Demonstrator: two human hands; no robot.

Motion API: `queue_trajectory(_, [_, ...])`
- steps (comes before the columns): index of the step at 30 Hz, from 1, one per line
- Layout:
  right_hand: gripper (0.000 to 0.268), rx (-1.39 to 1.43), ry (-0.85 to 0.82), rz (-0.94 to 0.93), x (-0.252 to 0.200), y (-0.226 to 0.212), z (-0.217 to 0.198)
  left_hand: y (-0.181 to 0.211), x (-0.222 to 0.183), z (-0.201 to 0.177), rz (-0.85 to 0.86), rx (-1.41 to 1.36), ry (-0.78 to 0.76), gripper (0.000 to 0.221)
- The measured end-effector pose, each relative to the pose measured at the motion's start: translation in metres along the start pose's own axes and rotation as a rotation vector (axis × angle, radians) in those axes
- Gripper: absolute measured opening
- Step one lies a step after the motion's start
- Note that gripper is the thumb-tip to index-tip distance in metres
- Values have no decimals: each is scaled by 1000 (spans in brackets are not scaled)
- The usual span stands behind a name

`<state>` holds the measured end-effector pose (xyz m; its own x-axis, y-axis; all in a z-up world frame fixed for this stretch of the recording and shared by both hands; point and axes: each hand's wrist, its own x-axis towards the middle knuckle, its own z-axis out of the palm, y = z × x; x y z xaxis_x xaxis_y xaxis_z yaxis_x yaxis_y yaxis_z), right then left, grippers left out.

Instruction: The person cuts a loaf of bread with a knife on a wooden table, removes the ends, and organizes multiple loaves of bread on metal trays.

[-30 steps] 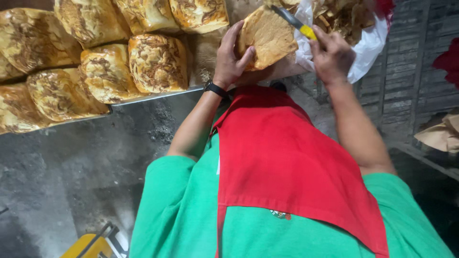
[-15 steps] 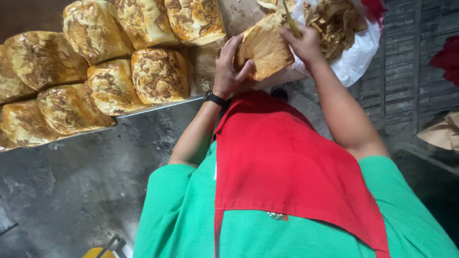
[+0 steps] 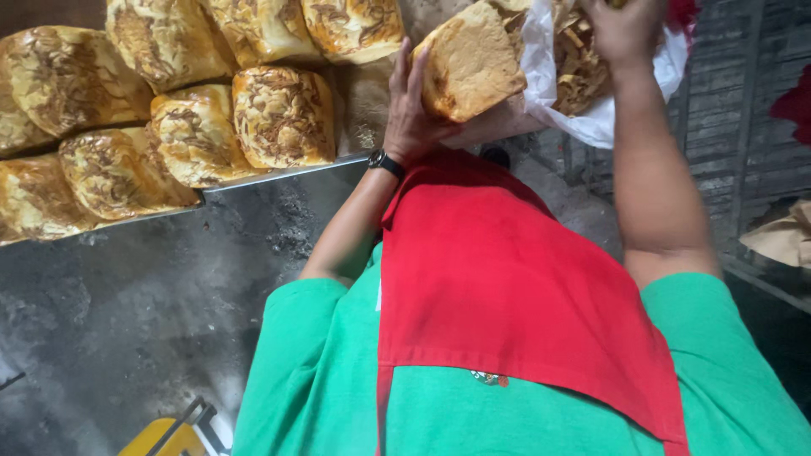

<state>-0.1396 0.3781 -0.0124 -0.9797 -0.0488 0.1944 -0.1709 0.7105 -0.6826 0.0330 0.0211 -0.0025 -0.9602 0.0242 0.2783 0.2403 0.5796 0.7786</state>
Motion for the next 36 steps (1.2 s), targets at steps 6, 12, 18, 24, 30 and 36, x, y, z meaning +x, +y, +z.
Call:
queue_trajectory(6, [33, -339, 140, -291, -38, 14, -28, 6, 38, 1, -132, -117, 29, 118])
queue_trajectory(12, [40, -241, -74, -11, -77, -55, -39, 10, 41, 6, -169, -117, 66, 114])
queue_trajectory(18, [34, -314, -197, -146, -120, -123, -38, 4, 39, 10, -116, -77, 88, 114])
queue_trajectory(24, [25, -429, -159, -165, -152, -112, -99, 4, 36, 10, -165, -130, 71, 114])
queue_trajectory(30, [24, -423, -143, -174, -152, -101, -92, 10, 30, 14, -98, -34, 58, 117])
queue_trajectory(36, [23, -462, -165, -160, -144, -93, -90, 16, 26, 12, -134, -39, 41, 107])
